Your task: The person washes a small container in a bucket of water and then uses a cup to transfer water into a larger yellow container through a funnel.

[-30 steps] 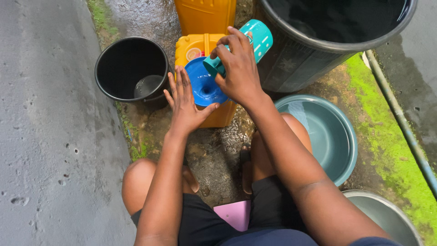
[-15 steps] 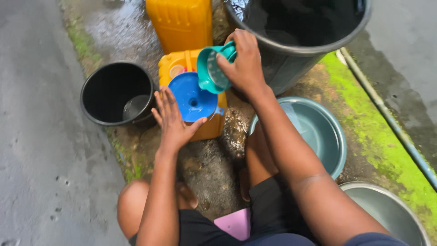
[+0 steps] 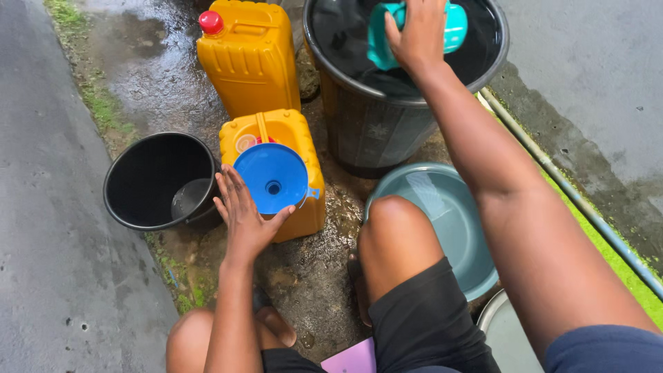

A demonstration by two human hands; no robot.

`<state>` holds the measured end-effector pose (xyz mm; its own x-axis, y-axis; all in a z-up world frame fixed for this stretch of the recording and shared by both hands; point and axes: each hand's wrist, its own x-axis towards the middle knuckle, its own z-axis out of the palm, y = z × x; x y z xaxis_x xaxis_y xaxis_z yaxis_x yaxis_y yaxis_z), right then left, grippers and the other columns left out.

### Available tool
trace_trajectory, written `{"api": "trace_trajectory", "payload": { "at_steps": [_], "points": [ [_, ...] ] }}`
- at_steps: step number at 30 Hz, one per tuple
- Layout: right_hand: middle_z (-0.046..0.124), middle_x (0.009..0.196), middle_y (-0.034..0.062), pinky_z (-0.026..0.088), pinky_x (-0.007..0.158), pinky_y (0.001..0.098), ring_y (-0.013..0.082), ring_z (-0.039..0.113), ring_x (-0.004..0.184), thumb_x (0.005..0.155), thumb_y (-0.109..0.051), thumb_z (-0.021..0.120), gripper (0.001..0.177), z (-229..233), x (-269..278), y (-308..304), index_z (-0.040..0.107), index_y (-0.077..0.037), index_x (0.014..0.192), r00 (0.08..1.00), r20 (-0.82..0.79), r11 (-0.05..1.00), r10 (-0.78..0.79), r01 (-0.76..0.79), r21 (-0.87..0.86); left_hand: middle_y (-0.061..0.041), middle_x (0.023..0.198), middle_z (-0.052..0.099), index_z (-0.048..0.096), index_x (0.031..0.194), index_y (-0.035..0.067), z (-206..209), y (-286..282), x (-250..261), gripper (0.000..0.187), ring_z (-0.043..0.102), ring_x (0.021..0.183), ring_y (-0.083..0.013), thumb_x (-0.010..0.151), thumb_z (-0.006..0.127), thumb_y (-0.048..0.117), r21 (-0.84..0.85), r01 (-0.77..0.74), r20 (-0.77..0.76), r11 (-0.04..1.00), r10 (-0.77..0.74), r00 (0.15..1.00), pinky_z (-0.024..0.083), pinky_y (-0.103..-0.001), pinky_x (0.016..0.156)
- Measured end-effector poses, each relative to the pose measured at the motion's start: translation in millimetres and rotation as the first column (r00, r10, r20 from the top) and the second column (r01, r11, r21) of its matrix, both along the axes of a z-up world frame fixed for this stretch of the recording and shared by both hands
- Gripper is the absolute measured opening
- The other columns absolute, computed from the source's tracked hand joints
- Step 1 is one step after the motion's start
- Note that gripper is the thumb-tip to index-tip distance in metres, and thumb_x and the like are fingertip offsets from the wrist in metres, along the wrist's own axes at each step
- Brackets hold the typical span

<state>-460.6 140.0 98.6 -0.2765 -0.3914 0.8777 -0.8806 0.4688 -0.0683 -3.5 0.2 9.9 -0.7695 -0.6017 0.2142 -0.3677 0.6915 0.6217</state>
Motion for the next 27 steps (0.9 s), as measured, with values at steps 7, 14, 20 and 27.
{"api": "trace_trajectory", "payload": {
  "at_steps": [7, 14, 20, 27],
  "points": [
    [0.052, 0.120, 0.0164, 0.025, 0.102, 0.0768, 0.0413, 0.047, 0.119, 0.079, -0.026, 0.085, 0.049, -26, -2, 18, 0.057, -0.008, 0.115, 0.963, -0.053, 0.910, -0.266, 0.269, 0.317, -0.027, 0.170, -0.003, -0.013, 0.160, 0.003, 1, -1, 0, 0.146, -0.004, 0.159, -0.0439, 0.068, 0.085, 0.060, -0.004, -0.002, -0.002, 1.000, 0.002, 1.000, 0.004, -0.069, 0.120],
    [0.060, 0.102, 0.0129, 0.009, 0.107, 0.0816, 0.0398, 0.054, 0.110, 0.073, -0.028, 0.083, 0.043, -40, 16, 9, 0.063, -0.010, 0.106, 0.930, 0.024, 0.818, -0.368, 0.311, 0.483, -0.027, 0.171, -0.003, -0.012, 0.161, 0.003, 2, 0, -1, 0.145, -0.004, 0.159, -0.0437, 0.069, 0.085, 0.060, -0.014, 0.001, -0.009, 1.000, -0.001, 1.000, 0.004, -0.070, 0.120],
    [0.068, 0.098, 0.0149, 0.019, 0.112, 0.0729, 0.0420, 0.058, 0.107, 0.080, -0.029, 0.078, 0.037, -54, 12, -1, 0.065, -0.008, 0.106, 0.909, 0.097, 0.790, -0.406, 0.295, 0.538, -0.026, 0.171, -0.003, -0.012, 0.160, 0.003, 1, 0, -1, 0.146, -0.004, 0.159, -0.0429, 0.068, 0.085, 0.060, -0.019, -0.003, -0.005, 1.000, 0.003, 1.000, 0.005, -0.069, 0.120],
    [0.071, 0.102, 0.0181, 0.029, 0.105, 0.0716, 0.0435, 0.057, 0.113, 0.080, -0.027, 0.077, 0.040, -44, 15, -7, 0.064, -0.006, 0.112, 0.784, 0.340, 0.797, -0.519, 0.300, 0.524, -0.027, 0.171, -0.003, -0.012, 0.161, 0.003, 3, 1, 0, 0.145, -0.004, 0.159, -0.0430, 0.068, 0.085, 0.059, -0.012, 0.003, -0.022, 1.000, -0.004, 1.000, 0.004, -0.069, 0.120]
  ]
}}
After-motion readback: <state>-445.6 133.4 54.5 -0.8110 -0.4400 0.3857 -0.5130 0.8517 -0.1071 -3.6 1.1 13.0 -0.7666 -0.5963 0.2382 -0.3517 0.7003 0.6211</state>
